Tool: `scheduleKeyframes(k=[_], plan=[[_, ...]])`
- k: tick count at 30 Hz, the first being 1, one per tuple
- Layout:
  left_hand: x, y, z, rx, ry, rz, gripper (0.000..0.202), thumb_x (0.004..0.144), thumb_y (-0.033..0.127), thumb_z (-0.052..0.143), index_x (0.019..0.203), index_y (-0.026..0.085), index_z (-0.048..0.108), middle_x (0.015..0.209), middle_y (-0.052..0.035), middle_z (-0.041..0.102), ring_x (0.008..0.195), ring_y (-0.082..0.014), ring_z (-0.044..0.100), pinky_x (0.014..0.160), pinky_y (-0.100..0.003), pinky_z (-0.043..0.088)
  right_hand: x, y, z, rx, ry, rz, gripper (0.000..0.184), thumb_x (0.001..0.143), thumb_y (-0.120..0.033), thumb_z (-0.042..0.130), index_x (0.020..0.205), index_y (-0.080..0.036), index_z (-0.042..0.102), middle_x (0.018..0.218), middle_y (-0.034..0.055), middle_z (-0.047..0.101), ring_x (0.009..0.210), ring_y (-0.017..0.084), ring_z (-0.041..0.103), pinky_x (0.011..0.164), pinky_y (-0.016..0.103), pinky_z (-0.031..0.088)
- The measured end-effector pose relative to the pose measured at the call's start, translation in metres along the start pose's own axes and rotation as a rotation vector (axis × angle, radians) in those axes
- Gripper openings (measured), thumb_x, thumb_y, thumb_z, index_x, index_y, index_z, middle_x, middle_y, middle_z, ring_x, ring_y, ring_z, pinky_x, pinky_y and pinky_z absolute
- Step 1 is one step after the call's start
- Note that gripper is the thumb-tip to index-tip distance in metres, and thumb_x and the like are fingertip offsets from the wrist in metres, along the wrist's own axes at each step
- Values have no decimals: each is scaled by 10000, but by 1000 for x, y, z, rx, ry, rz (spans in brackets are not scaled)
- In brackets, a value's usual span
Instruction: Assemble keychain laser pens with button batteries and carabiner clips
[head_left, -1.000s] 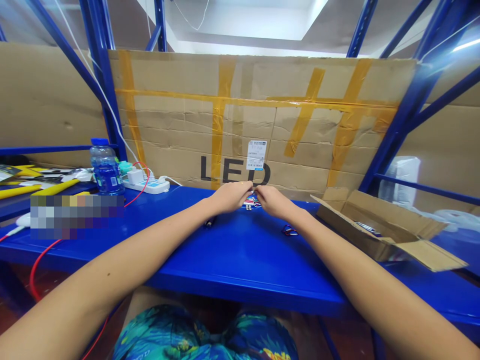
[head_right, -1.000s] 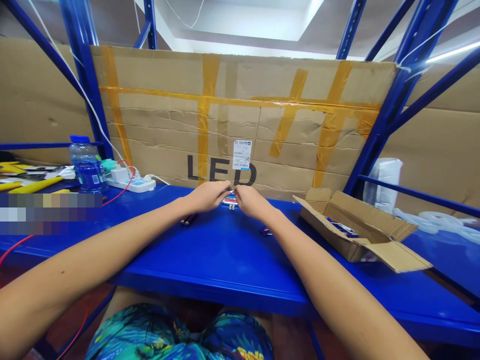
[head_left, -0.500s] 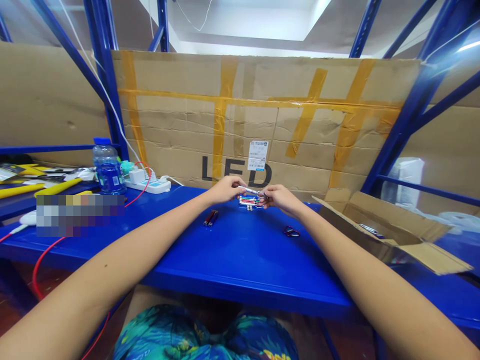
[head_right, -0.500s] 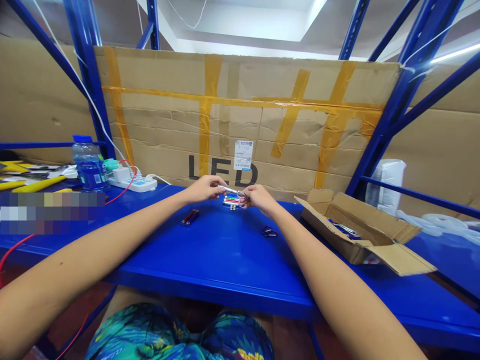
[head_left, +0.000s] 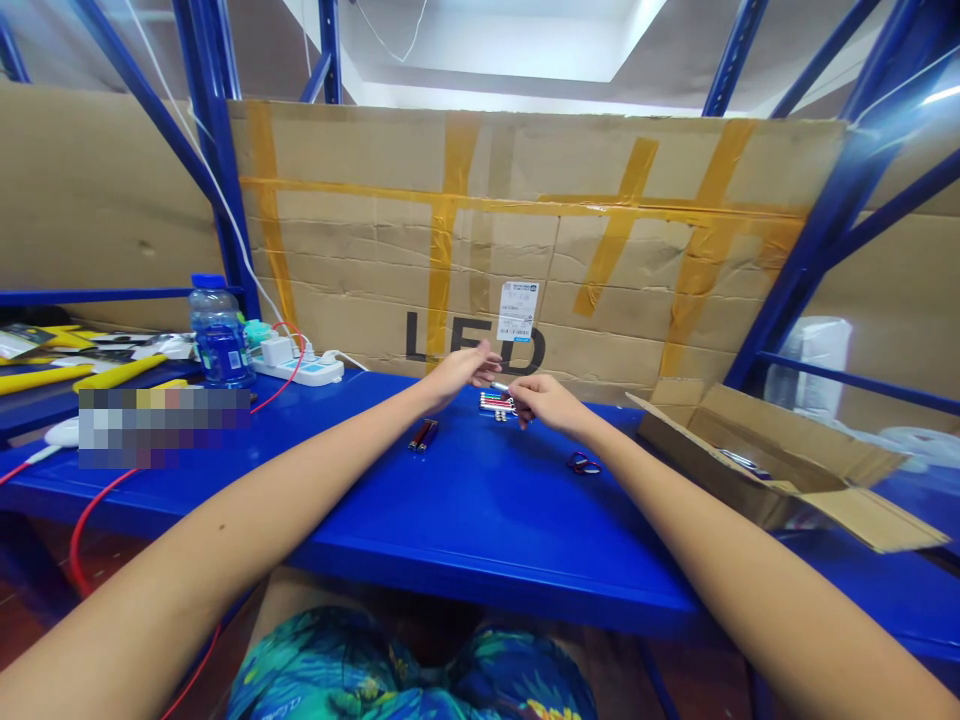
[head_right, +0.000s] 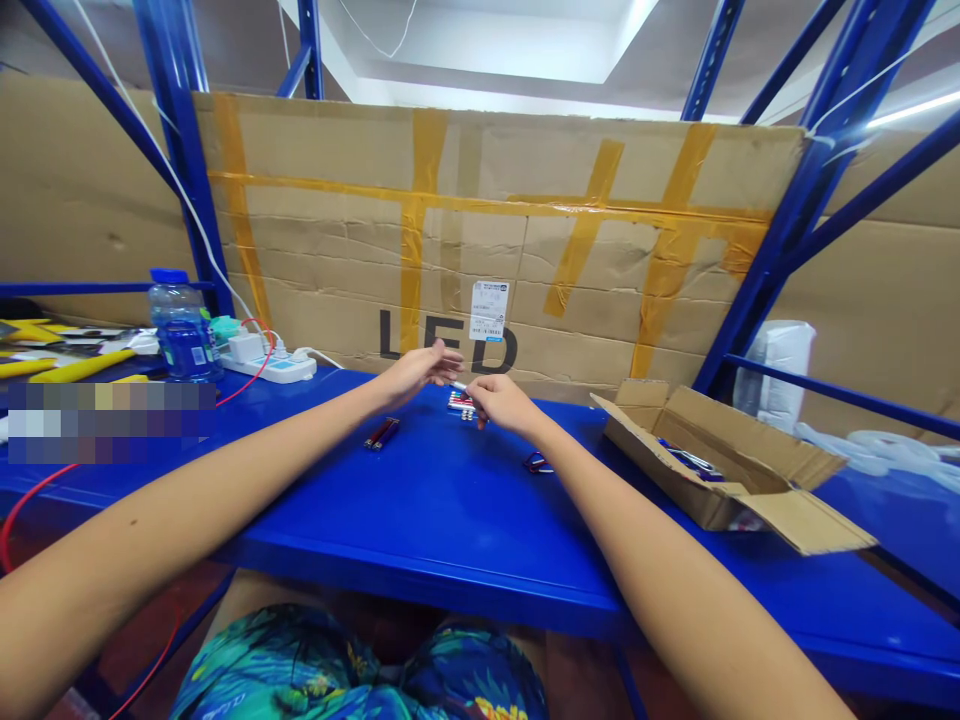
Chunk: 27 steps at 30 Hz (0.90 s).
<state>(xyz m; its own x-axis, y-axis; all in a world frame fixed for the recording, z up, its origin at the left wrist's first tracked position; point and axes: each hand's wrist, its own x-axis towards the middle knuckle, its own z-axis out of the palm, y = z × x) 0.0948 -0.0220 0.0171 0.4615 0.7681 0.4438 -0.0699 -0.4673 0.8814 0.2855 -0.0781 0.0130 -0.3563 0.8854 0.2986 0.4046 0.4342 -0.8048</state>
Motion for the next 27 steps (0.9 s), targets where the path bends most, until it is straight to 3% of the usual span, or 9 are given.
scheduleKeyframes(k=[3, 6, 27], plan=[[2, -1, -11, -284, 4, -116, 728, 880, 739, 355, 1030, 112, 693, 1075, -186, 704, 1002, -281, 656, 841, -376, 497, 0, -3, 2, -7, -9, 11, 324, 880, -298, 487, 578, -212, 409, 473, -52, 421, 415, 108, 476, 491, 270, 411], [2, -2, -20, -375, -2, -158, 770, 877, 757, 295, 1043, 120, 692, 1088, -184, 707, 1041, -301, 649, 853, -386, 501, -1, -5, 3, 34, -21, 11, 313, 879, -295, 495, 591, -217, 400, 482, -55, 404, 415, 106, 461, 475, 270, 422], [-1, -1, -20, -430, -39, -211, 781, 865, 765, 292, 1010, 111, 695, 1018, -189, 723, 1001, -307, 659, 853, -404, 504, -1, -3, 6, -219, -8, -22, 259, 933, -310, 420, 701, -205, 464, 493, -46, 490, 422, 130, 541, 484, 253, 405]])
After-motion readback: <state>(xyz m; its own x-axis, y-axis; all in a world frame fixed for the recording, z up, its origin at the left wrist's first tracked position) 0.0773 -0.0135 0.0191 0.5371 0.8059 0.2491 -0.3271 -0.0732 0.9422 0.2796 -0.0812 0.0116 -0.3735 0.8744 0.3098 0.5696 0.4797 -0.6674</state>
